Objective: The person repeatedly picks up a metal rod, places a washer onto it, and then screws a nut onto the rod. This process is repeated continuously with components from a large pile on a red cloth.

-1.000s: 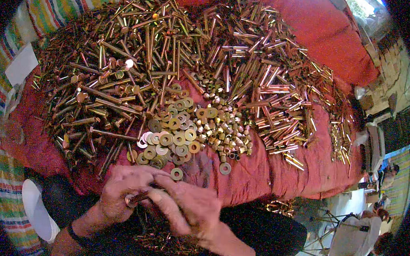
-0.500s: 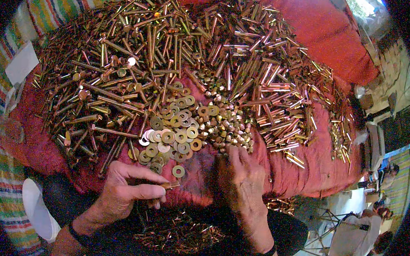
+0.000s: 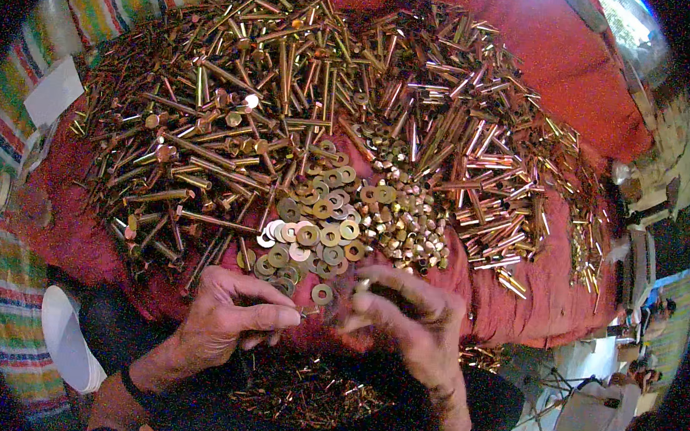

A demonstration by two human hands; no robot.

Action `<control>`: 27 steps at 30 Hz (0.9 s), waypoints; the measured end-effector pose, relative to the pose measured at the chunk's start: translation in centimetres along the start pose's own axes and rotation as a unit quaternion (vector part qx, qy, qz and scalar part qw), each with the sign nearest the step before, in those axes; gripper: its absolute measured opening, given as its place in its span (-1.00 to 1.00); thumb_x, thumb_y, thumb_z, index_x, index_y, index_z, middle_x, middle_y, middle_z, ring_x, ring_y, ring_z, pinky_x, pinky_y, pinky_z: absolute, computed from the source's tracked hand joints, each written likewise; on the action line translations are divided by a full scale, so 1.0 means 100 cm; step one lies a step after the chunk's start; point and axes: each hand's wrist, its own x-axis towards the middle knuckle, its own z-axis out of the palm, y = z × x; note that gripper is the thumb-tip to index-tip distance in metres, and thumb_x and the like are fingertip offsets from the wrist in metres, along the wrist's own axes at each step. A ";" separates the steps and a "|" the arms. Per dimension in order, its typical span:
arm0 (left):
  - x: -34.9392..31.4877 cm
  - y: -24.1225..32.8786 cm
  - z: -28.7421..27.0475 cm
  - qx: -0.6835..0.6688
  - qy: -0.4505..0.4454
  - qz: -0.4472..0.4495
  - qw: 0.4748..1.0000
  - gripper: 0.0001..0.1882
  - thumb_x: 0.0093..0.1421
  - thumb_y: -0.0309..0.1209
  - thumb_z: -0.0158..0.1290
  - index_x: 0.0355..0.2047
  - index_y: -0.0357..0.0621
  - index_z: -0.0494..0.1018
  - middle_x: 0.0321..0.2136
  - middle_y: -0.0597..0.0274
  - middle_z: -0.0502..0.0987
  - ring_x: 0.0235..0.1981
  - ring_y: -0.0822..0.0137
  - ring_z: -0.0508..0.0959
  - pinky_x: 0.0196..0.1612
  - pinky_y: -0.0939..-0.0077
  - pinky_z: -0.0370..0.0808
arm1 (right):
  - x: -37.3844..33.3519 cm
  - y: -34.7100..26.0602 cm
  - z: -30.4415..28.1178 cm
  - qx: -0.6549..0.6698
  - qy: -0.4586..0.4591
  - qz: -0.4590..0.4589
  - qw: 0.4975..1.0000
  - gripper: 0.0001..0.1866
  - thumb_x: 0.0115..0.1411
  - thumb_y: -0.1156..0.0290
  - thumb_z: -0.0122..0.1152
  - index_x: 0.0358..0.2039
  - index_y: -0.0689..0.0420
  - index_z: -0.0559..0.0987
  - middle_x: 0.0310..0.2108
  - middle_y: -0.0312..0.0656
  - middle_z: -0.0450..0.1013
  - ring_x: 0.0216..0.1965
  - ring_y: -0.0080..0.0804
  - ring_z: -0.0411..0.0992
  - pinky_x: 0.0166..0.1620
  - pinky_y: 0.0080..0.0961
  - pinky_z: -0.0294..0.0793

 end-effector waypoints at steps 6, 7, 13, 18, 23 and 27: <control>0.000 0.000 -0.008 -0.041 -0.065 -0.031 0.997 -0.75 0.25 -0.35 0.32 -0.30 -0.37 0.71 -0.63 0.23 0.58 -0.72 0.58 0.41 -0.69 0.69 0.18 | -0.004 0.003 0.004 -0.182 -0.090 -0.189 0.961 -0.71 0.09 0.63 0.50 -0.13 0.27 0.72 -0.26 -0.11 0.67 -0.28 -0.30 0.66 -0.21 -0.46 0.63; 0.000 -0.001 -0.008 -0.048 -0.073 -0.040 0.995 -0.75 0.25 -0.35 0.32 -0.30 -0.38 0.70 -0.63 0.23 0.58 -0.72 0.58 0.40 -0.69 0.69 0.17 | -0.004 0.005 0.003 -0.197 -0.098 -0.218 0.951 -0.69 0.02 0.63 0.53 -0.17 0.22 0.75 -0.25 -0.12 0.68 -0.21 -0.25 0.66 -0.15 -0.41 0.64; 0.003 -0.004 -0.013 -0.103 -0.127 -0.097 0.982 -0.72 0.25 -0.37 0.32 -0.29 -0.45 0.68 -0.64 0.22 0.53 -0.74 0.57 0.35 -0.70 0.68 0.10 | -0.006 0.013 0.001 -0.224 -0.103 -0.266 0.932 -0.68 0.00 0.57 0.56 -0.17 0.20 0.76 -0.21 -0.11 0.69 -0.16 -0.23 0.69 -0.12 -0.39 0.68; 0.004 -0.002 -0.015 -0.107 -0.155 -0.113 0.976 -0.75 0.26 -0.39 0.30 -0.31 -0.44 0.69 -0.65 0.23 0.54 -0.70 0.55 0.39 -0.68 0.65 0.15 | -0.008 0.012 0.000 -0.257 -0.118 -0.295 0.913 -0.71 0.02 0.55 0.55 -0.18 0.17 0.76 -0.22 -0.13 0.69 -0.22 -0.24 0.70 -0.19 -0.41 0.69; -0.005 -0.002 -0.004 0.092 -0.081 0.067 0.990 -0.82 0.28 -0.38 0.30 -0.32 -0.27 0.74 -0.60 0.31 0.62 -0.62 0.51 0.54 -0.56 0.55 0.39 | -0.012 0.006 0.000 -0.218 -0.117 -0.188 0.950 -0.81 0.15 0.50 0.49 -0.20 0.19 0.73 -0.34 -0.16 0.65 -0.34 -0.33 0.67 -0.29 -0.45 0.66; -0.005 -0.003 0.000 0.303 -0.033 0.318 0.898 -0.86 0.25 -0.39 0.33 -0.30 -0.22 0.74 -0.53 0.22 0.69 -0.54 0.43 0.65 -0.44 0.49 0.54 | -0.017 0.002 0.006 -0.227 -0.127 -0.128 0.957 -0.90 0.29 0.46 0.38 -0.25 0.23 0.69 -0.44 -0.17 0.58 -0.38 -0.44 0.61 -0.34 -0.49 0.57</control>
